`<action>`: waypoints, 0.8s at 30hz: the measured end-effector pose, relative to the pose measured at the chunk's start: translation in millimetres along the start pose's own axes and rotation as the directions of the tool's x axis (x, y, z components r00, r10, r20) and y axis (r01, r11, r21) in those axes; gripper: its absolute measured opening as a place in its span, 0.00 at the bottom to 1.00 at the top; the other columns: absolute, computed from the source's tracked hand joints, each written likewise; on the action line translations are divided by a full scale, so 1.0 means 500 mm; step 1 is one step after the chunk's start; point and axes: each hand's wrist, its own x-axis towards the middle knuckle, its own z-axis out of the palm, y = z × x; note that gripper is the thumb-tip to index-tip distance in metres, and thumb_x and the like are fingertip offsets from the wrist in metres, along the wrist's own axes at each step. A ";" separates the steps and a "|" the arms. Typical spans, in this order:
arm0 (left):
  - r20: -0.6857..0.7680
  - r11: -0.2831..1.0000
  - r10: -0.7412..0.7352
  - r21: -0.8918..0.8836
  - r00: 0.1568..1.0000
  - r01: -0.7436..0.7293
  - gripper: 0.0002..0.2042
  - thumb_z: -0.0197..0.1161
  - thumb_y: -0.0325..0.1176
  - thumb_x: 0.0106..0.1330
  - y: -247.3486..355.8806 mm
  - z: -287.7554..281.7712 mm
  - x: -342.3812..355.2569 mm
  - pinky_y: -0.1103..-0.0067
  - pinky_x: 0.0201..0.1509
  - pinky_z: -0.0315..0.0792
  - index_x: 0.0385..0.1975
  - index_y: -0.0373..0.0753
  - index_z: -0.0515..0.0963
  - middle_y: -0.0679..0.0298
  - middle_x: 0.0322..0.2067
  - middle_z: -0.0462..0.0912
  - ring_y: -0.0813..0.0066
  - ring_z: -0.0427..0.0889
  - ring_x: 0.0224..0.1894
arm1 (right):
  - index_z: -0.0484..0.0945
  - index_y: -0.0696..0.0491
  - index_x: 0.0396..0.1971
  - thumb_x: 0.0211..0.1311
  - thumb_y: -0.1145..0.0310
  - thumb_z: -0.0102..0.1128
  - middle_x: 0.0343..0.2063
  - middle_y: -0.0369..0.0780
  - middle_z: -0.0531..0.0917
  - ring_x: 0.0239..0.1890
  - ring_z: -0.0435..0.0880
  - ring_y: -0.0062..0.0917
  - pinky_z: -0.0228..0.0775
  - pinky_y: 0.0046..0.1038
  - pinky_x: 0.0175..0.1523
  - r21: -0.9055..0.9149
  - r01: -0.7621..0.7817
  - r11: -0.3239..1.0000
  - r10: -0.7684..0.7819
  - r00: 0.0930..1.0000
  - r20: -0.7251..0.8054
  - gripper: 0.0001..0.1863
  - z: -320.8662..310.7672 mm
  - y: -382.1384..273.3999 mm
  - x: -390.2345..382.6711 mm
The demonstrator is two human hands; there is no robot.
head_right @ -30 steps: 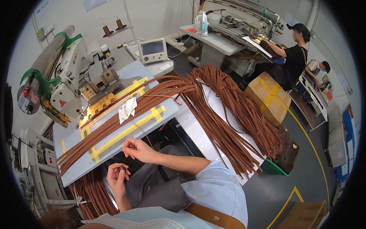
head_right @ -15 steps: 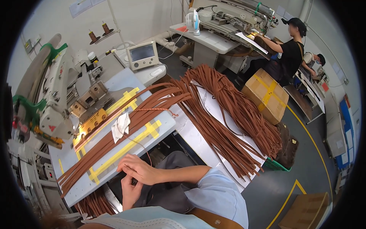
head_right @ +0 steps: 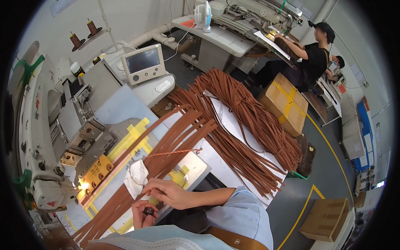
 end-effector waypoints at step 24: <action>-0.044 0.980 0.148 -0.126 0.988 -0.153 0.13 0.52 0.18 0.59 0.374 0.035 -0.030 0.81 0.32 0.72 0.42 0.36 0.61 0.53 0.36 0.77 0.69 0.79 0.34 | 0.78 0.61 0.31 0.61 0.69 0.54 0.22 0.37 0.80 0.20 0.75 0.13 0.58 0.14 0.22 0.414 -0.274 0.868 0.208 0.958 0.198 0.10 0.021 -0.341 0.117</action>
